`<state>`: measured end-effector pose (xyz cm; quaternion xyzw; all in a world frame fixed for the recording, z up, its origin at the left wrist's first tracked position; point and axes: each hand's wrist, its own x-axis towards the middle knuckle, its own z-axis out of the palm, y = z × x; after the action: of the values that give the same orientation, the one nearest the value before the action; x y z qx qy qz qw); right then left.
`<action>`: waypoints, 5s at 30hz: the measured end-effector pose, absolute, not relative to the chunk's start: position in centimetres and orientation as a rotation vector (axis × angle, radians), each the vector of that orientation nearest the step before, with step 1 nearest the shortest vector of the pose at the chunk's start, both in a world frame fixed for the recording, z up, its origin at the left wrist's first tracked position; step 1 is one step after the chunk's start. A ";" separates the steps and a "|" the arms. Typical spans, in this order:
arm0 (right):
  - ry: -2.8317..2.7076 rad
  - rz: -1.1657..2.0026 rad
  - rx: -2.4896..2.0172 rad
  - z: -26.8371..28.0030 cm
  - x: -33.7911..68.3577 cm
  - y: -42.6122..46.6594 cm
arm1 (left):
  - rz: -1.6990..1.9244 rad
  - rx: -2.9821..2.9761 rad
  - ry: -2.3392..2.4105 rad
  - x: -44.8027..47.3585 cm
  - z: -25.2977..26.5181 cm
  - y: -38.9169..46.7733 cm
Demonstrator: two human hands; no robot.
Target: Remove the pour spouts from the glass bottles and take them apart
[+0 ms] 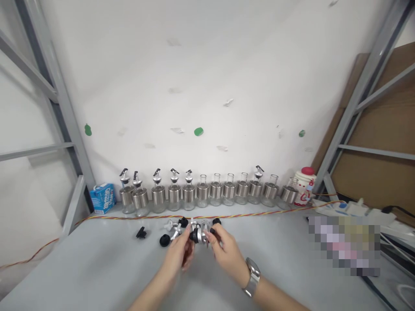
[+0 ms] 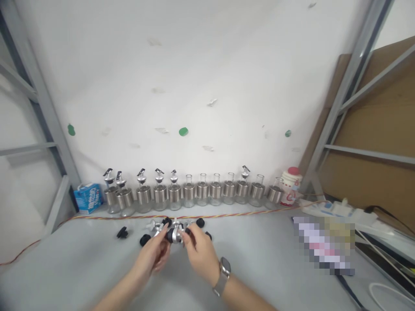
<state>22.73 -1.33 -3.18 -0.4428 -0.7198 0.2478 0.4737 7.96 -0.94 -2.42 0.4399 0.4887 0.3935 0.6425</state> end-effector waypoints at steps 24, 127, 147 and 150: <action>-1.198 1.451 -1.027 -4.6 21.8 0.9 | 1.082 1.425 1.130 8.1 -3.3 -1.8; -1.966 0.533 -1.240 -3.4 22.3 -0.7 | 1.143 1.472 1.323 7.5 -3.8 -0.7; -2.451 -0.375 -1.194 -2.7 22.1 -1.8 | 1.112 1.560 1.419 7.5 -3.8 -1.2; -2.455 -0.364 -1.190 -2.6 22.1 -1.9 | 1.108 1.577 1.423 7.4 -3.8 -1.2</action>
<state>22.06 -1.89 -2.62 -0.4242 -0.8751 -0.1297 0.1935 7.43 -1.19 -3.81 0.6130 0.5530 0.4309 0.3643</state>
